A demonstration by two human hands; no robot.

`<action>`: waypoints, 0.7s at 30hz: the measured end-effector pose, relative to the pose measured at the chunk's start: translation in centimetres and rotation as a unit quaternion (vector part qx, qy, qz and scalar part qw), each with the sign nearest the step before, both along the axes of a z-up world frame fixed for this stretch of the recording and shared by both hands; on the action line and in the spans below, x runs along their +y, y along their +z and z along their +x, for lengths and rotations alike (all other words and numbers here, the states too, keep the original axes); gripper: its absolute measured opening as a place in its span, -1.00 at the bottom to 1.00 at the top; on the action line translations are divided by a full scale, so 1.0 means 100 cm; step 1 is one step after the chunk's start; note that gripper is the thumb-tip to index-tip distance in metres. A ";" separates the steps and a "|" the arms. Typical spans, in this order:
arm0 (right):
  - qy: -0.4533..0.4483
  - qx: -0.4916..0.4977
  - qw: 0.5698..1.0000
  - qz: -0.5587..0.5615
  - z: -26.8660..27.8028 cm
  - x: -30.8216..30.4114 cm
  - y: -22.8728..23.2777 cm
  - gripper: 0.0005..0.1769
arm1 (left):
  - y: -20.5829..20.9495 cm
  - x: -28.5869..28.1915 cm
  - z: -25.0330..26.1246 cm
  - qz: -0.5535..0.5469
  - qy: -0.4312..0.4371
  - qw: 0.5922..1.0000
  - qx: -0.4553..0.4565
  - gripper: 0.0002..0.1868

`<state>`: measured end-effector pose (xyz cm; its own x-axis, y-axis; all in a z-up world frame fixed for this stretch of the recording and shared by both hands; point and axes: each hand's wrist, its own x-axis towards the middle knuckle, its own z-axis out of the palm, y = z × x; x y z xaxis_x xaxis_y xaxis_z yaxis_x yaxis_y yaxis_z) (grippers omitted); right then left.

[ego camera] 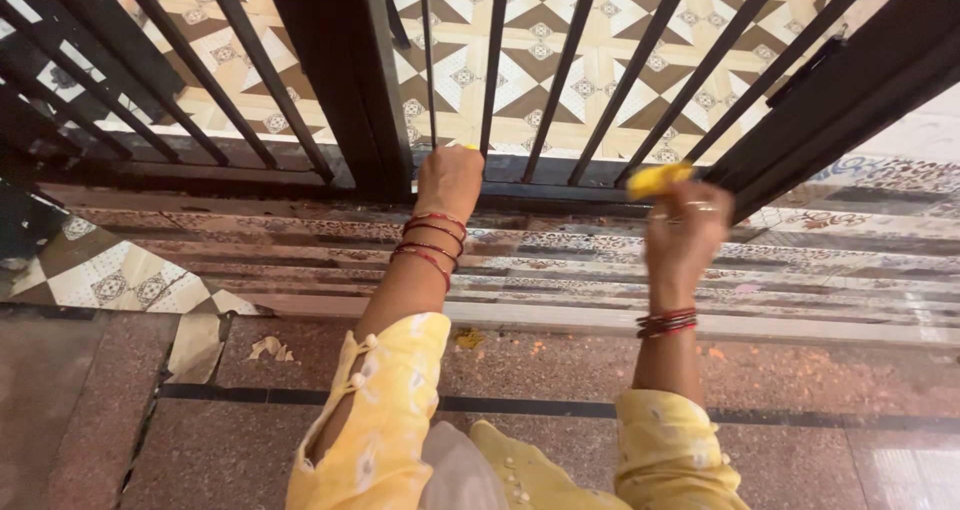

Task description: The person wipes the vertical and horizontal bars of a metal gate using yellow cloths.

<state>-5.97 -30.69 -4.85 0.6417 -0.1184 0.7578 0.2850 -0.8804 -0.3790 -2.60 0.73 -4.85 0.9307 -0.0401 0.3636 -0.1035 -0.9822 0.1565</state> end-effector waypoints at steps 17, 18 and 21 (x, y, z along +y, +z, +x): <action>0.064 -0.077 0.989 0.106 0.032 -0.006 -0.019 -0.67 | 0.003 0.002 -0.001 0.031 0.034 0.998 0.030 -0.85; 0.070 -0.044 0.992 0.091 0.027 -0.010 -0.019 -0.68 | 0.002 0.002 -0.001 0.031 0.036 0.998 0.036 -0.86; 0.081 0.024 0.996 0.035 0.012 -0.025 -0.019 -0.69 | 0.004 0.002 -0.002 0.031 0.042 0.997 0.048 -0.88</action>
<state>-4.78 -33.21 -6.78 0.6920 -0.0614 0.7192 0.4014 -0.7954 -0.4541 -2.77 0.97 -4.50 0.9622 0.0204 0.2715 -0.0071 -0.9950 0.0997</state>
